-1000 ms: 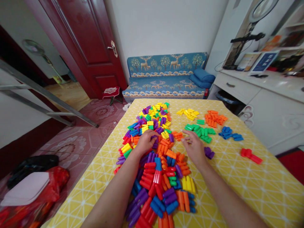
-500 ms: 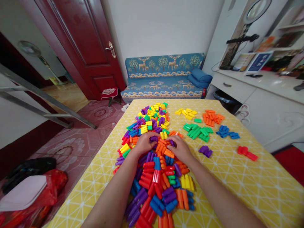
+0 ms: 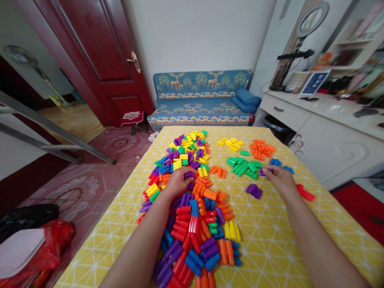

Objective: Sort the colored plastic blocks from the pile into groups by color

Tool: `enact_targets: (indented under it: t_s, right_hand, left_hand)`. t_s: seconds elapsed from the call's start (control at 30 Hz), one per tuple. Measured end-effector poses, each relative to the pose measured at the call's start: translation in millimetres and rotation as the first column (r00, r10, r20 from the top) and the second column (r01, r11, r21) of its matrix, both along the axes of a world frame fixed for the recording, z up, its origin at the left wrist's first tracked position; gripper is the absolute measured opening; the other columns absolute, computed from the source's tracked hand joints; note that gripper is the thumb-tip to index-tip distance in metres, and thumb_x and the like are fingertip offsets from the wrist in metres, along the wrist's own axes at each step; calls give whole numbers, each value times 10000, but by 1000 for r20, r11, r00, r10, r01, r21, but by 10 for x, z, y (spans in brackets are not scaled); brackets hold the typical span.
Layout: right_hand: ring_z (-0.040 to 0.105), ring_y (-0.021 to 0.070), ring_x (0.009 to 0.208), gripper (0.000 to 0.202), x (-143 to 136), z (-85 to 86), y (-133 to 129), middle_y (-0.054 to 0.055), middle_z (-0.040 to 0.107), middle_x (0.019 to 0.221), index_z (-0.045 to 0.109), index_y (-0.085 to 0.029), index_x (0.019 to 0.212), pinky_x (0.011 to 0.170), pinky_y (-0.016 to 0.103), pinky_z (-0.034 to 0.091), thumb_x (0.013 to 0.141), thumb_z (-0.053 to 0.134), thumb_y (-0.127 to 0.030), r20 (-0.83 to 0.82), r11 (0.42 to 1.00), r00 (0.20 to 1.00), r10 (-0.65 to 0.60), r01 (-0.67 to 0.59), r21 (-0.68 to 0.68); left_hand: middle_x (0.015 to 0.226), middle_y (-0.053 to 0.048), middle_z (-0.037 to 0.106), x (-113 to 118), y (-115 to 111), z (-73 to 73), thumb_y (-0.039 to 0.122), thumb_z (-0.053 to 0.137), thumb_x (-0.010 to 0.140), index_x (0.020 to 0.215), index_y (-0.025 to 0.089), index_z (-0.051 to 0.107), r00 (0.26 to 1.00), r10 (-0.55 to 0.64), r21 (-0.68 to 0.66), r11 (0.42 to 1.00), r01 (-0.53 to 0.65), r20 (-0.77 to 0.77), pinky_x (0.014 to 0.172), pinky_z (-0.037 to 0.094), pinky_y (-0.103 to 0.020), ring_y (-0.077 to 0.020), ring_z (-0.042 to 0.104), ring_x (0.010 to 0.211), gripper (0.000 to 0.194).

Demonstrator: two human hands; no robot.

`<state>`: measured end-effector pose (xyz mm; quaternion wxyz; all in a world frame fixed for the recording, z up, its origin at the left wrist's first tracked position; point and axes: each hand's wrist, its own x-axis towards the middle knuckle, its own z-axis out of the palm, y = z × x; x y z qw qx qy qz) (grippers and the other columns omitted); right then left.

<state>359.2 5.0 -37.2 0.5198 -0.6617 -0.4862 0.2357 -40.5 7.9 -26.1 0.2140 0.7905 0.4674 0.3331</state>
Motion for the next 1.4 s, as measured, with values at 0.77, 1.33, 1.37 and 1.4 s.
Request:
enact_targets:
  t_s: [0.77, 1.33, 1.37, 1.4]
  right_hand:
    - [610, 218, 921, 139, -1131, 187, -318, 50, 673, 906, 677, -219, 841, 856, 370, 473, 842, 552, -280, 581, 893, 782, 224, -403, 199]
    - [659, 190, 874, 328, -2375, 214, -273, 47, 718, 998, 660, -201, 1093, 805, 343, 517, 767, 640, -234, 156, 797, 795, 587, -601, 64]
    - [658, 194, 912, 318, -2336, 233, -273, 49, 715, 1023, 659, -203, 1090, 833, 349, 514, 775, 626, -231, 153, 801, 801, 579, -594, 75]
    - [654, 199, 955, 313, -2276, 256, -276, 54, 709, 1056, 656, -202, 1093, 864, 358, 508, 785, 611, -237, 145, 811, 813, 563, -578, 88]
  left_hand:
    - [965, -43, 704, 2, -31, 84, 240, 701, 760, 1085, 178, 657, 945, 98, -91, 993, -73, 312, 746, 525, -285, -186, 659, 821, 335]
    - [697, -7, 654, 5, -103, 154, 417, 719, 752, 933, 149, 670, 845, 82, -188, 982, 23, 528, 500, 461, -212, -108, 582, 521, 327]
    - [618, 10, 622, 9, -112, 150, 434, 695, 772, 948, 145, 660, 841, 97, -233, 972, 36, 533, 441, 427, -204, -95, 536, 443, 340]
    - [550, 27, 583, 13, -119, 146, 447, 675, 787, 957, 141, 652, 837, 114, -269, 962, 41, 536, 401, 394, -198, -86, 494, 391, 350]
